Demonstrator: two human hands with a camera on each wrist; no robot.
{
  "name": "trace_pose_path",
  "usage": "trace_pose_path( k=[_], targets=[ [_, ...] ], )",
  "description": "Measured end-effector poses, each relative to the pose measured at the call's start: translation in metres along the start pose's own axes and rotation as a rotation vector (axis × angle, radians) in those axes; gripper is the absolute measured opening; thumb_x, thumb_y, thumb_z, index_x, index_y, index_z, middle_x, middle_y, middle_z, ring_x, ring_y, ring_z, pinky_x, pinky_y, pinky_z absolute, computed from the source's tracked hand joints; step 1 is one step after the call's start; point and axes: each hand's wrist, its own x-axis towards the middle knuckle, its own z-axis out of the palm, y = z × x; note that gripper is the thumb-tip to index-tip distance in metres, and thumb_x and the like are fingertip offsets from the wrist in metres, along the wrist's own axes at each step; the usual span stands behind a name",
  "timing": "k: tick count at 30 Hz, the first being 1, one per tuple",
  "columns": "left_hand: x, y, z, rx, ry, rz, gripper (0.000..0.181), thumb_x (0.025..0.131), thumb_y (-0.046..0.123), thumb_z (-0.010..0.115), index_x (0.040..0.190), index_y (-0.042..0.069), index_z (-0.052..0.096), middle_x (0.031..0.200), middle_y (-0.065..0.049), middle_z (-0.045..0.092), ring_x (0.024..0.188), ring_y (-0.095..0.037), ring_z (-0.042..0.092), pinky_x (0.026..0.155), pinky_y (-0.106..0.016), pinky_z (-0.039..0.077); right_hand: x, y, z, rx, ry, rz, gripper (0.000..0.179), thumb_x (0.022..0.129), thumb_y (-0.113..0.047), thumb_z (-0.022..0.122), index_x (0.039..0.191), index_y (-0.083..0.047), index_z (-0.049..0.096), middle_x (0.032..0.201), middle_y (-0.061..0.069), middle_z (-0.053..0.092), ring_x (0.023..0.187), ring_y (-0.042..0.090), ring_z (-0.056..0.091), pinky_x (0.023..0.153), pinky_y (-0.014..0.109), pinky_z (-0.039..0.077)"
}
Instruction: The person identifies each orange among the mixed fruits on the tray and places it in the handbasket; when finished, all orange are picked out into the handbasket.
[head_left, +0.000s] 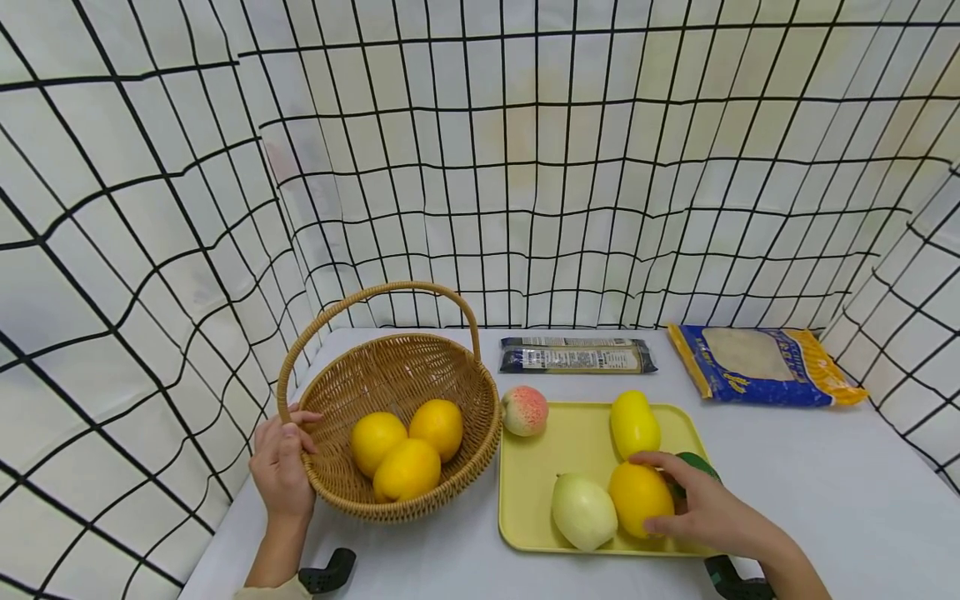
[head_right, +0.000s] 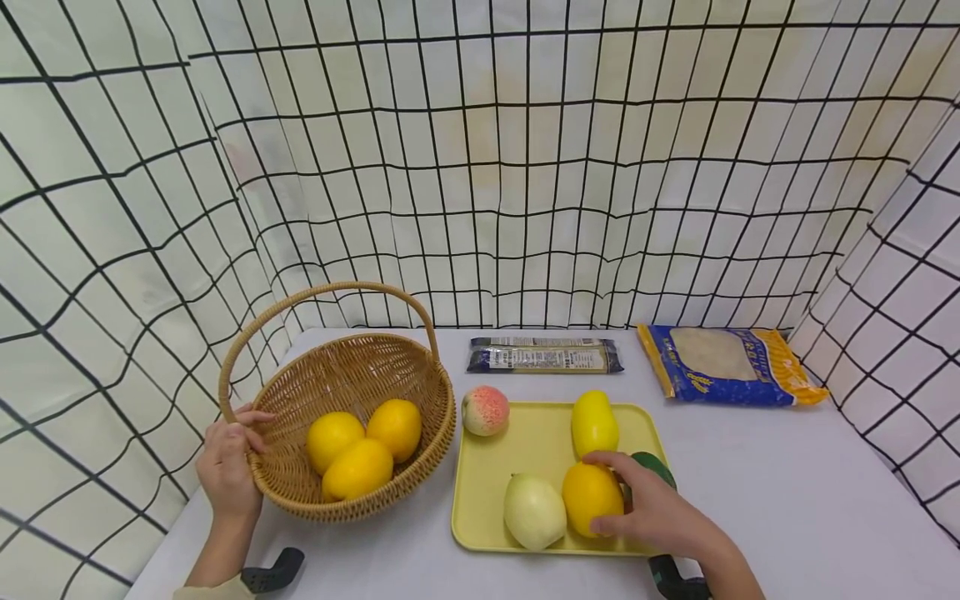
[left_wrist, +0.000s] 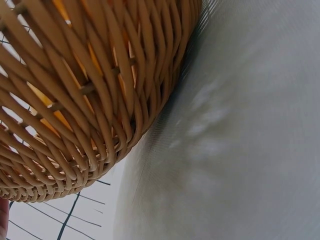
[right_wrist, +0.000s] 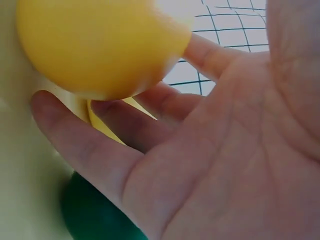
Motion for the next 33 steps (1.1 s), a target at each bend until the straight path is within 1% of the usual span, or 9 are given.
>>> trace_pose_path(
  k=[4,10,15,16,18,23,24,28,33],
  targets=[
    [0.0,0.0,0.0,-0.008,-0.002,0.001,0.043,0.093,0.002,0.039,0.052,-0.006,0.045,0.079,-0.012,0.067,0.101,-0.03,0.051,0.099,-0.026,0.03,0.001,0.001,0.004,-0.023,-0.023,0.019,0.08,0.079,-0.035,0.08,0.146,-0.019,0.038,0.137,0.011,0.047,0.112,0.026,0.049,0.092,0.047,0.043],
    [0.0,-0.002,0.0,-0.009,-0.007,-0.014,0.042,0.093,0.002,0.039,0.052,-0.005,0.046,0.08,-0.01,0.068,0.103,-0.032,0.051,0.099,-0.027,0.03,0.003,-0.003,0.008,-0.053,0.012,0.045,0.084,0.076,-0.038,0.081,0.144,-0.017,0.039,0.134,0.01,0.05,0.109,0.026,0.051,0.089,0.048,0.044],
    [0.0,-0.005,-0.001,-0.012,-0.008,-0.015,0.042,0.093,0.002,0.039,0.052,-0.005,0.046,0.08,-0.01,0.068,0.103,-0.031,0.051,0.099,-0.027,0.03,0.002,-0.007,0.008,-0.114,0.057,0.053,0.084,0.074,-0.043,0.082,0.143,-0.017,0.041,0.131,0.008,0.054,0.105,0.023,0.053,0.087,0.046,0.046],
    [-0.001,-0.006,-0.001,-0.011,-0.007,-0.014,0.042,0.093,0.002,0.039,0.052,-0.005,0.046,0.08,-0.01,0.068,0.103,-0.032,0.051,0.1,-0.027,0.03,0.002,-0.007,0.007,-0.123,0.069,0.053,0.084,0.073,-0.043,0.082,0.143,-0.018,0.042,0.132,0.008,0.054,0.104,0.023,0.053,0.087,0.045,0.046],
    [-0.002,-0.015,-0.003,-0.003,-0.005,-0.016,0.042,0.093,0.002,0.039,0.052,-0.004,0.046,0.08,-0.01,0.068,0.104,-0.033,0.05,0.1,-0.027,0.03,0.001,-0.006,0.005,-0.121,0.098,0.048,0.084,0.073,-0.044,0.082,0.143,-0.02,0.041,0.133,0.008,0.054,0.104,0.022,0.054,0.086,0.041,0.048],
    [-0.006,-0.04,-0.006,-0.003,0.001,-0.02,0.043,0.093,0.003,0.039,0.051,-0.001,0.047,0.081,-0.009,0.068,0.106,-0.034,0.051,0.101,-0.028,0.029,-0.003,-0.003,0.001,-0.056,0.21,0.003,0.083,0.075,-0.039,0.082,0.144,-0.021,0.04,0.135,0.011,0.051,0.103,0.021,0.058,0.082,0.028,0.052],
    [-0.006,-0.042,-0.006,-0.002,0.002,-0.021,0.043,0.093,0.003,0.039,0.051,-0.001,0.048,0.081,-0.009,0.069,0.106,-0.034,0.051,0.101,-0.028,0.029,-0.003,-0.004,0.001,-0.044,0.228,-0.008,0.082,0.076,-0.037,0.081,0.145,-0.019,0.04,0.136,0.013,0.051,0.103,0.022,0.059,0.081,0.026,0.052],
    [-0.007,-0.043,-0.007,0.009,-0.001,-0.032,0.043,0.093,0.004,0.039,0.052,0.001,0.048,0.082,-0.009,0.069,0.107,-0.03,0.052,0.1,-0.028,0.029,-0.002,-0.009,0.001,-0.01,0.293,-0.023,0.08,0.079,-0.032,0.08,0.146,-0.017,0.038,0.137,0.017,0.05,0.103,0.024,0.06,0.078,0.026,0.053],
    [-0.008,-0.043,-0.007,0.008,-0.001,-0.035,0.043,0.093,0.003,0.04,0.051,0.001,0.048,0.083,-0.008,0.069,0.107,-0.027,0.052,0.1,-0.028,0.029,0.001,-0.013,0.002,0.018,0.355,-0.028,0.078,0.081,-0.03,0.079,0.146,-0.019,0.037,0.137,0.015,0.05,0.105,0.025,0.059,0.078,0.025,0.053]
  ],
)
